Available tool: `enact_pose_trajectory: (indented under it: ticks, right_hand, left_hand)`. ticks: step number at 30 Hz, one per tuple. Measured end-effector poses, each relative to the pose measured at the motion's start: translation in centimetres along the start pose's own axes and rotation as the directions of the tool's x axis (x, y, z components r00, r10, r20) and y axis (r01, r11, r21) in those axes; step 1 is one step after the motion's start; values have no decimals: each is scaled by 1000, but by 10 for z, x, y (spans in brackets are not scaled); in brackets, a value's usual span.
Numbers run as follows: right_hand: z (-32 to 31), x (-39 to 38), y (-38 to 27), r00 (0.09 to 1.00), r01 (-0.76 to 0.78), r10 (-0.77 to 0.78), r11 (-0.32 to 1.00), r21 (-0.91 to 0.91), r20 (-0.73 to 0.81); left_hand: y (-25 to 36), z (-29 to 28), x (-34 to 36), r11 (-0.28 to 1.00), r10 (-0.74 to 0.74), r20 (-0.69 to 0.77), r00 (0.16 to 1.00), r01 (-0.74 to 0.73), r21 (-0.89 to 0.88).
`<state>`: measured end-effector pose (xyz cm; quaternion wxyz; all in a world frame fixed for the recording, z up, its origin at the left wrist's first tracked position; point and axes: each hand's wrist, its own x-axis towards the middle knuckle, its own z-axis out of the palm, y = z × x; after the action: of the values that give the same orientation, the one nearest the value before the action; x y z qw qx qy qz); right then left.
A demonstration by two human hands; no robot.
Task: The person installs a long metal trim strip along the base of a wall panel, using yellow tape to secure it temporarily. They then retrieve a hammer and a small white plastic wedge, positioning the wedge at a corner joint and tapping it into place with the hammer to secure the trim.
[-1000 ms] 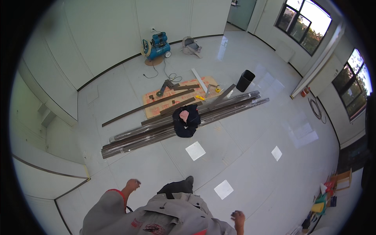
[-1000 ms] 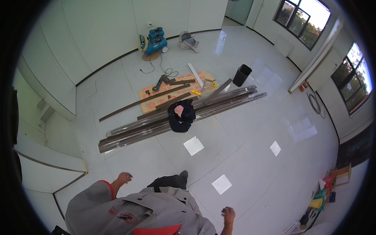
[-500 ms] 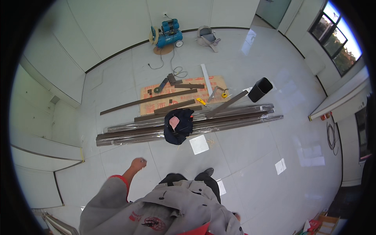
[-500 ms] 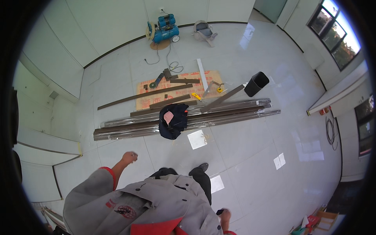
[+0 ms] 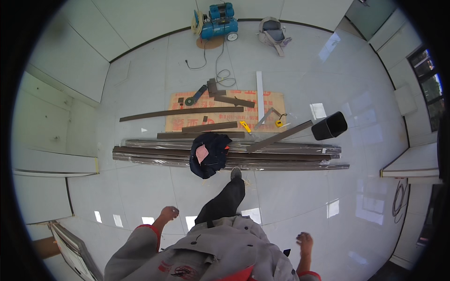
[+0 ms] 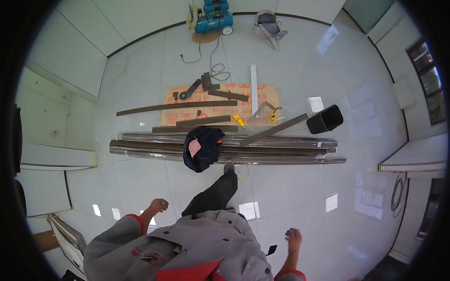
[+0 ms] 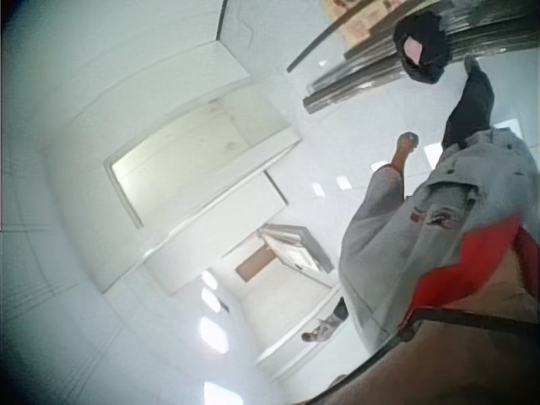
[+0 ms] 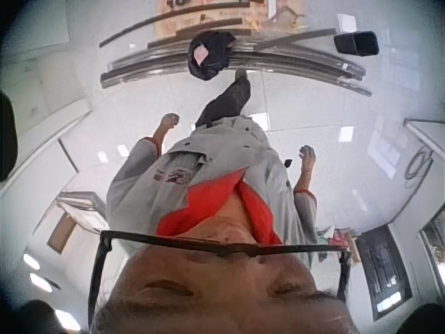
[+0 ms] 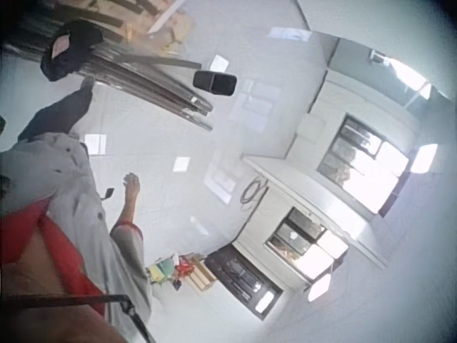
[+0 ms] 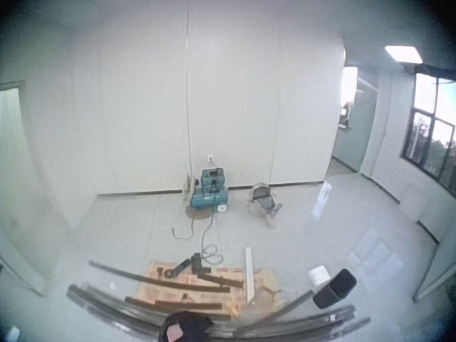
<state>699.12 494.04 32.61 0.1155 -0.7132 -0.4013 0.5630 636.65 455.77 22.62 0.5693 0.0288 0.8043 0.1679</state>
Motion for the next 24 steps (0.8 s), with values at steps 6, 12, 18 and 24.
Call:
enact_pose_trajectory:
  ticks: [6,12,18,24]
  right_hand:
    - [18,49,-30,964,-225,255,934,-277,78]
    - [34,194,-89,968,-139,209,907,-397,139]
    - [120,433,-113,948,264,-71,720,-642,311]
    - [246,659,-139,875,483,-280,562,-672,395]
  left_hand:
    - [198,3,65,950,250,-62,966,-257,-177]
    - [327,19,105,954,250,-94,964,-262,-146]
    - [255,74,226,994,109,-98,989,-110,-11]
    - [270,112,375,931,351,-292,890,-297,212]
